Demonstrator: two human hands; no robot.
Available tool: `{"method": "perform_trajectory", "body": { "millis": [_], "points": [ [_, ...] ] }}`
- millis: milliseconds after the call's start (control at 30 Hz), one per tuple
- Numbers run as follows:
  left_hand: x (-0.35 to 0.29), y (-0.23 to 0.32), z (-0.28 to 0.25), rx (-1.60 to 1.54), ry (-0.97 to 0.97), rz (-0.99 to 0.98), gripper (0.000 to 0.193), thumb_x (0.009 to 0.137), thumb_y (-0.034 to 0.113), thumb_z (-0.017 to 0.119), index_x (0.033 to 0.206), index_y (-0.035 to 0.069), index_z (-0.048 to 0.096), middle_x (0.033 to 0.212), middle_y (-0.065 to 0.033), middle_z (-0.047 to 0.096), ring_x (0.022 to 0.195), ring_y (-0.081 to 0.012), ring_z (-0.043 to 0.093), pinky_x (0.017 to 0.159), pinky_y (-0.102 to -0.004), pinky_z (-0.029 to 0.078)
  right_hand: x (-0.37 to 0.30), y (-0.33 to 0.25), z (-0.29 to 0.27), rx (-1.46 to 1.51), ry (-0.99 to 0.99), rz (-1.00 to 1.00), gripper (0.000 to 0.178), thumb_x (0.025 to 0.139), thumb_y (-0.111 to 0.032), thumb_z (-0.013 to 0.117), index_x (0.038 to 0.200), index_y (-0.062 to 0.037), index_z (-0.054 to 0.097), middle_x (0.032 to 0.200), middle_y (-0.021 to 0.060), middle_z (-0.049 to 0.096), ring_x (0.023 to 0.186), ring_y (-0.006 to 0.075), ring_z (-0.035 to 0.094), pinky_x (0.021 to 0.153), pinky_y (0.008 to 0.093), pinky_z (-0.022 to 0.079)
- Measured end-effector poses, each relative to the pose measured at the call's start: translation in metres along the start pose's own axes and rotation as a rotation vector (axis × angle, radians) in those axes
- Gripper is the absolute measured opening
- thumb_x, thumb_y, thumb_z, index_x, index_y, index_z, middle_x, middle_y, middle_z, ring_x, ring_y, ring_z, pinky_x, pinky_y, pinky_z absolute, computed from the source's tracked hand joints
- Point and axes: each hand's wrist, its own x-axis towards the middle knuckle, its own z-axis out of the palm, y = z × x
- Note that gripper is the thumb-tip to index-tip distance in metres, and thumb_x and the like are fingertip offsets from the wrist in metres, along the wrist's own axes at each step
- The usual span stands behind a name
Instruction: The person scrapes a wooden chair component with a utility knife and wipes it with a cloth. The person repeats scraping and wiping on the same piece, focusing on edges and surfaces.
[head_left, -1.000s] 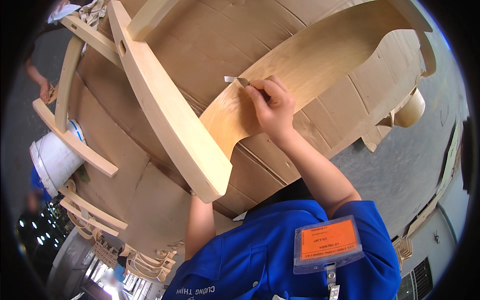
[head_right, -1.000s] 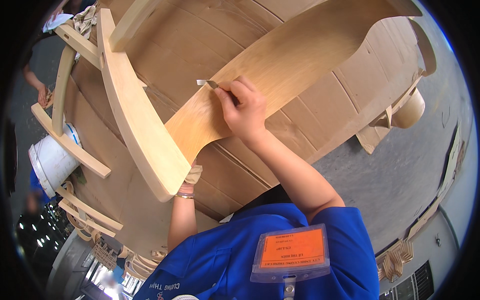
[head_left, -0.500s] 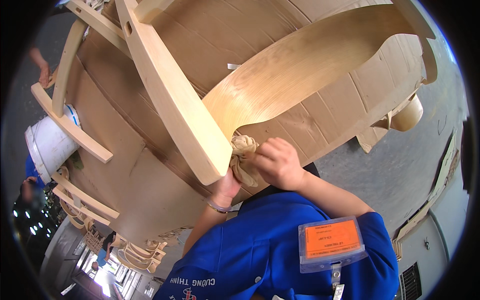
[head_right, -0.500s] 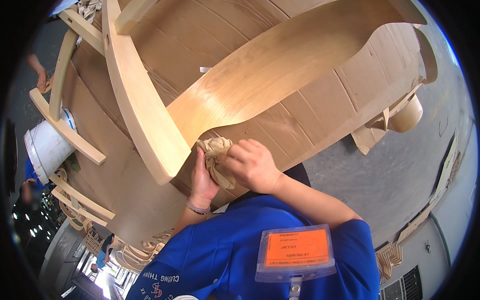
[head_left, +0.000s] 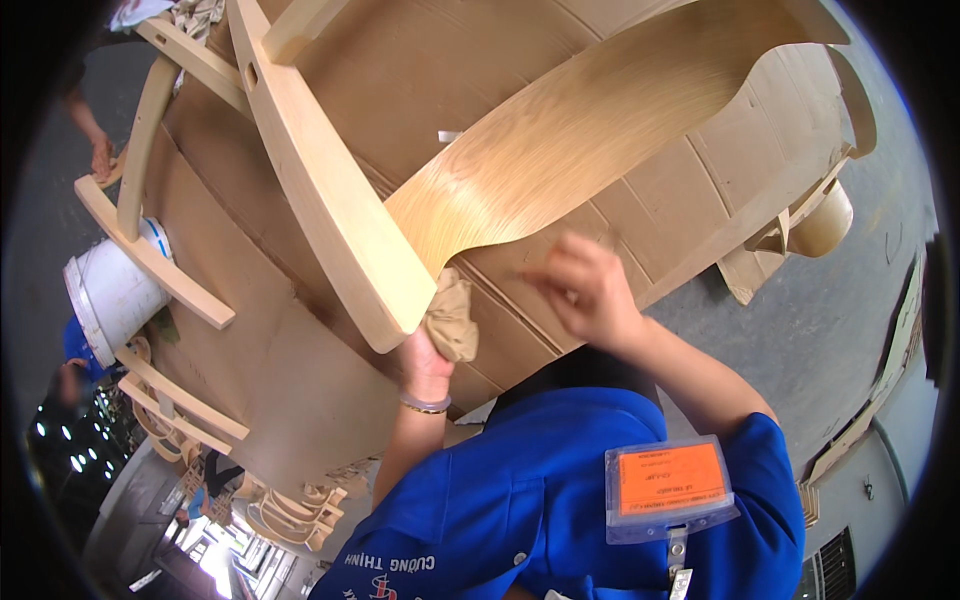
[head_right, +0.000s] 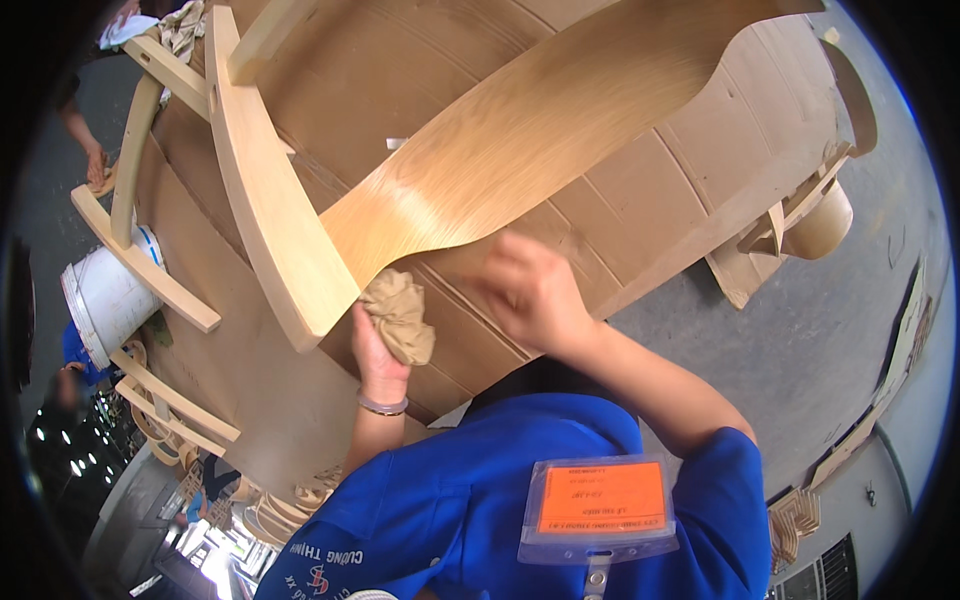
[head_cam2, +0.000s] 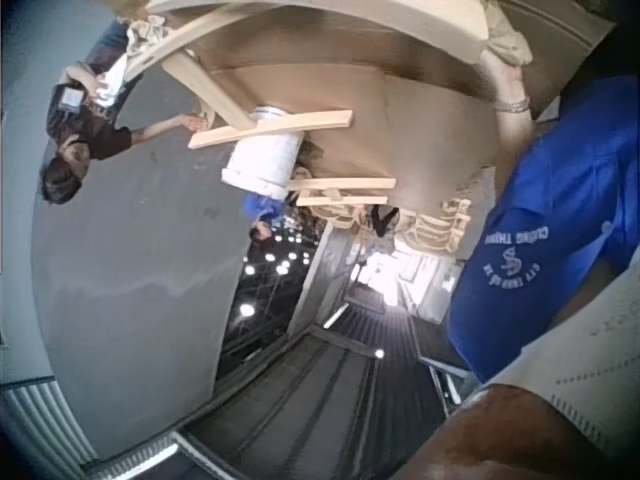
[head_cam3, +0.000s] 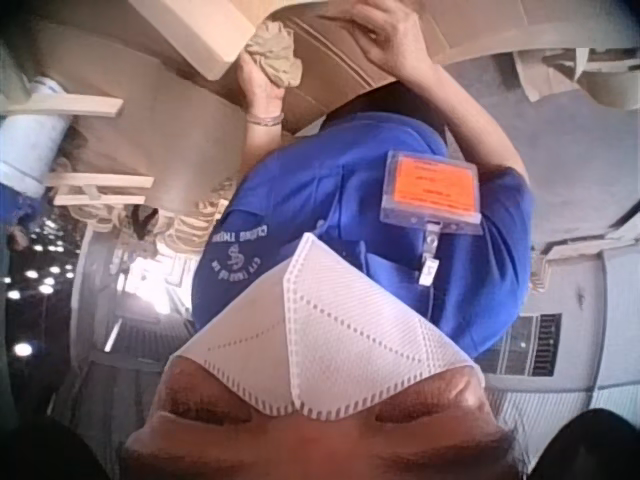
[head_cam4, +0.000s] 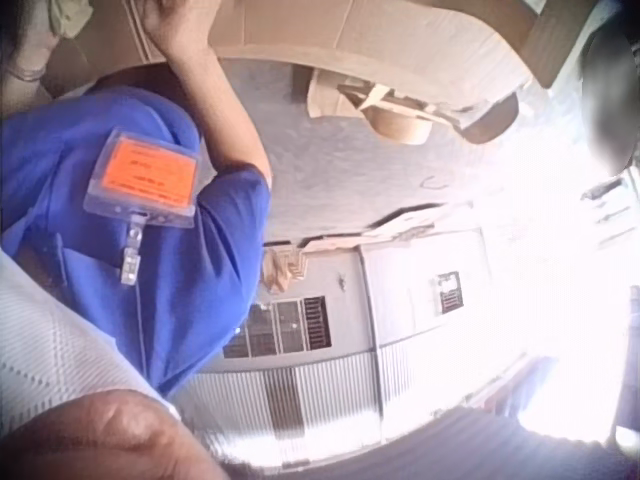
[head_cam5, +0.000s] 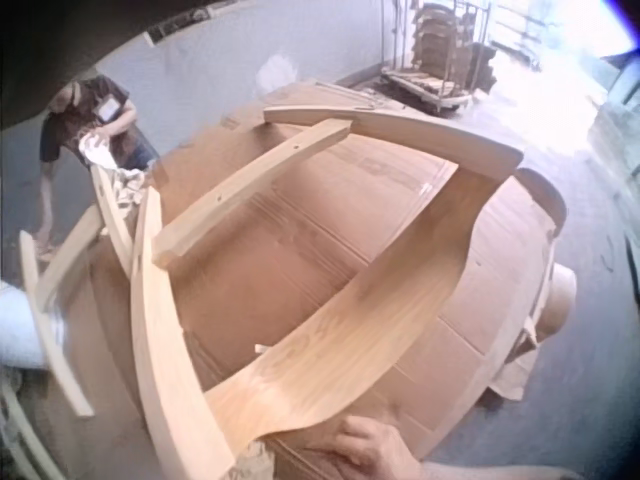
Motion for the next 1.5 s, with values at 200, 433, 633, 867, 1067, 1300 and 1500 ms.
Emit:
{"method": "perform_trajectory", "body": {
  "millis": [200,433,633,867,1067,1300,1500],
  "points": [
    [0.034,0.03,-0.02,-0.566,-0.562,-0.225,0.057,0.113,0.045,0.049,0.147,0.0,0.054,0.14,-0.0146,0.065,0.122,-0.0308,0.068,0.106,-0.0453,0.058,0.076,0.048,0.035,-0.375,0.524,0.013,0.017,0.087,-0.002,0.081,0.102,-0.0082,0.077,0.084,0.0065,0.062,0.069,0.0235,0.063,0.061,0.0358,0.05],
    [0.075,0.015,-0.088,0.018,-0.036,0.179,0.056,0.112,0.045,0.051,0.148,0.001,0.053,0.141,-0.0145,0.065,0.127,-0.0308,0.065,0.108,-0.0467,0.056,0.098,0.074,0.055,-0.605,0.632,-0.074,0.024,0.081,-0.002,0.08,0.103,-0.0108,0.077,0.084,0.0034,0.061,0.07,0.0232,0.06,0.062,0.0366,0.05],
    [0.097,-0.003,-0.137,-0.116,-0.14,0.086,0.055,0.112,0.045,0.052,0.147,0.003,0.054,0.14,-0.0133,0.066,0.125,-0.0292,0.066,0.105,-0.0453,0.057,0.101,0.071,0.055,-0.635,0.588,-0.121,0.025,0.079,0.001,0.079,0.102,-0.0084,0.078,0.081,0.0042,0.058,0.068,0.0231,0.058,0.061,0.0366,0.048],
    [0.095,-0.01,-0.149,-0.171,-0.154,0.024,0.053,0.112,0.044,0.051,0.147,0.003,0.054,0.14,-0.0128,0.066,0.122,-0.0278,0.067,0.103,-0.0442,0.058,0.099,0.06,0.063,-0.603,0.549,-0.185,0.026,0.077,0.004,0.078,0.1,-0.0061,0.078,0.078,0.006,0.057,0.063,0.0239,0.056,0.057,0.0364,0.045],
    [0.093,-0.014,-0.155,-0.183,-0.155,0.009,0.052,0.113,0.042,0.049,0.148,0.004,0.054,0.139,-0.0123,0.066,0.121,-0.0267,0.068,0.101,-0.0433,0.059,0.098,0.049,0.07,-0.56,0.493,-0.176,0.027,0.074,0.005,0.077,0.099,-0.0052,0.078,0.077,0.0058,0.055,0.062,0.0234,0.055,0.055,0.0363,0.045],
    [0.099,-0.016,-0.161,-0.2,-0.171,0.011,0.05,0.114,0.041,0.048,0.148,0.005,0.054,0.138,-0.0118,0.066,0.118,-0.0253,0.069,0.099,-0.0423,0.06,0.094,0.036,0.08,-0.438,0.448,-0.195,0.024,0.074,0.006,0.077,0.095,-0.0046,0.077,0.074,0.006,0.054,0.06,0.0227,0.056,0.054,0.036,0.044],
    [0.109,-0.022,-0.172,-0.216,-0.203,0.027,0.049,0.114,0.04,0.047,0.148,0.006,0.054,0.138,-0.0113,0.067,0.116,-0.0241,0.07,0.097,-0.0414,0.061,0.091,0.026,0.081,-0.27,0.408,-0.12,0.017,0.076,0.005,0.078,0.091,-0.0033,0.077,0.076,0.0068,0.06,0.061,0.0254,0.058,0.055,0.0348,0.046]
  ]
}}
